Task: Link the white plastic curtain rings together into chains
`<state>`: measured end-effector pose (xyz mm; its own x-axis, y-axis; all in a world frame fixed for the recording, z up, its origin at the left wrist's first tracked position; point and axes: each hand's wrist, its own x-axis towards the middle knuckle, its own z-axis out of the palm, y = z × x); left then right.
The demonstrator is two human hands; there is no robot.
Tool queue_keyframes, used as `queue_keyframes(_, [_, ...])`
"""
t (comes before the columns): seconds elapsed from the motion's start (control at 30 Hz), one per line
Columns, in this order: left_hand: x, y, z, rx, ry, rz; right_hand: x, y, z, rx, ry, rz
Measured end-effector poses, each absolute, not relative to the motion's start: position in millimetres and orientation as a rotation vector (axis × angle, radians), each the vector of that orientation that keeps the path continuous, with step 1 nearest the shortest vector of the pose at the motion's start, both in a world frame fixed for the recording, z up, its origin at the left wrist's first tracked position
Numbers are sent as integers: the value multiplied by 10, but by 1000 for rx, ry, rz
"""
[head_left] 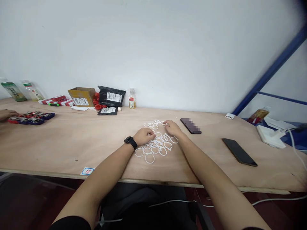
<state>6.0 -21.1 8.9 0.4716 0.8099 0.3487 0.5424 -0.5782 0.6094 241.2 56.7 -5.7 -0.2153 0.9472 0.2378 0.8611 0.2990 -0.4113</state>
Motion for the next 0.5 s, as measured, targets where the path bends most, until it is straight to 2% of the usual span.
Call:
queue_keyframes(0.2, [34,-192,68,2287,1205,909,2355,794,-63,-1820,-2289,140])
queue_keyframes(0.5, [35,-172,46,2312,1223,904,2226,780,-31,-1819,-2353,133])
